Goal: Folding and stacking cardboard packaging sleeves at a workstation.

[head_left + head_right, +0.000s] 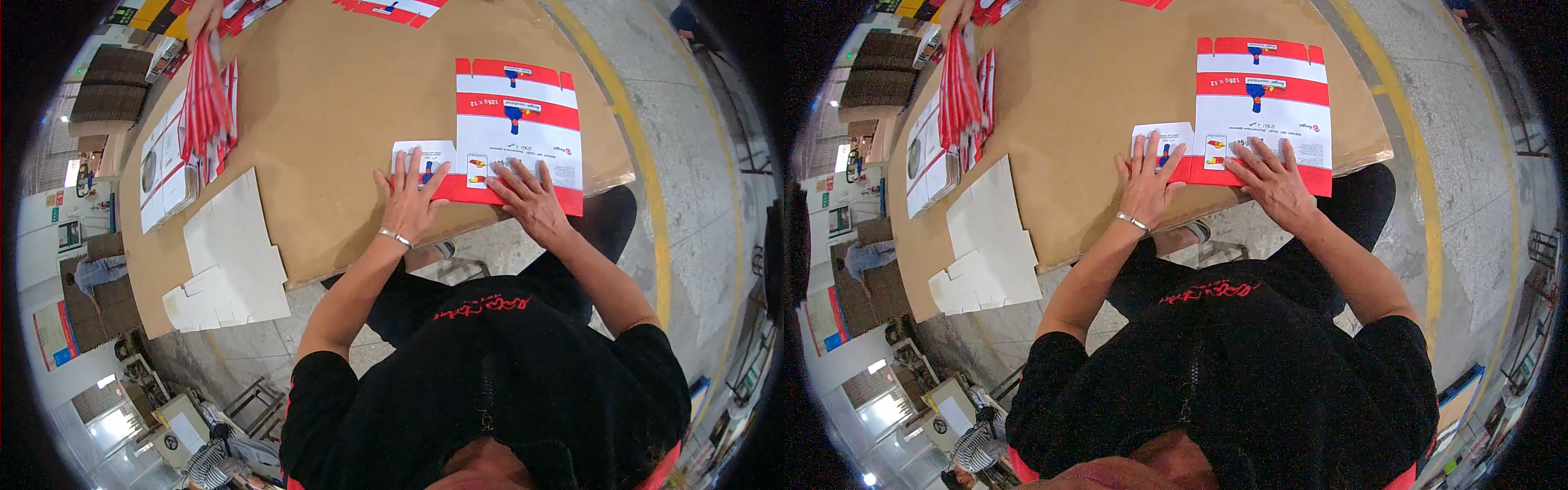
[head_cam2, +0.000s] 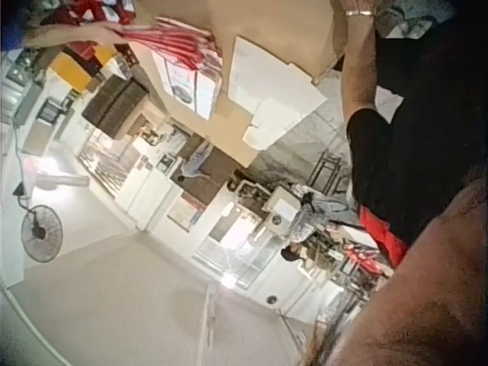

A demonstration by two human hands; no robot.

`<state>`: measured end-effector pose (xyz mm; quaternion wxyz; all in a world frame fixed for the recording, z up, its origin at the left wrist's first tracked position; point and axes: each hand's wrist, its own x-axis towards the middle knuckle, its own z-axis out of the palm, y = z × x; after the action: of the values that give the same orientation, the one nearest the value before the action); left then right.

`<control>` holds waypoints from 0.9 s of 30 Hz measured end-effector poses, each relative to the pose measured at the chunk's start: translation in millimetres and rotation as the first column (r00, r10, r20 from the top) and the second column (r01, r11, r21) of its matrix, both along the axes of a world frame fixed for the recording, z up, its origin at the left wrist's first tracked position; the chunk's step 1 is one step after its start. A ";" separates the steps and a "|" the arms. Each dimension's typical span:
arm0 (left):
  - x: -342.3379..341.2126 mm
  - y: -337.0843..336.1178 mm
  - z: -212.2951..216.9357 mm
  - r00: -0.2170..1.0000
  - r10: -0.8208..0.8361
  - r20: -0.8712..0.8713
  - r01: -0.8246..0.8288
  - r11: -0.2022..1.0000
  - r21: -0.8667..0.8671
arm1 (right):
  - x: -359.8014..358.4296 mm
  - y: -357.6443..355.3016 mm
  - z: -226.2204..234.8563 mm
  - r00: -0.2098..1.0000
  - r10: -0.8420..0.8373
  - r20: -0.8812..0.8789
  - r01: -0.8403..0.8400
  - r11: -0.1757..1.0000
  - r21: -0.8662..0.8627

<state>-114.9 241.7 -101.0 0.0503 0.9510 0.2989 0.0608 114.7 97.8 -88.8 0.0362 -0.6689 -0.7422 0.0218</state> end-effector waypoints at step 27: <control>54.1 35.2 0.6 0.951 0.309 0.036 -0.288 0.919 -0.270 | -3.1 3.2 1.8 0.985 -0.065 -0.161 0.079 0.994 0.079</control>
<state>-60.9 276.8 -100.4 0.1770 0.8762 0.4436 0.0647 111.7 101.0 -87.0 0.1243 -0.6894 -0.7124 0.0420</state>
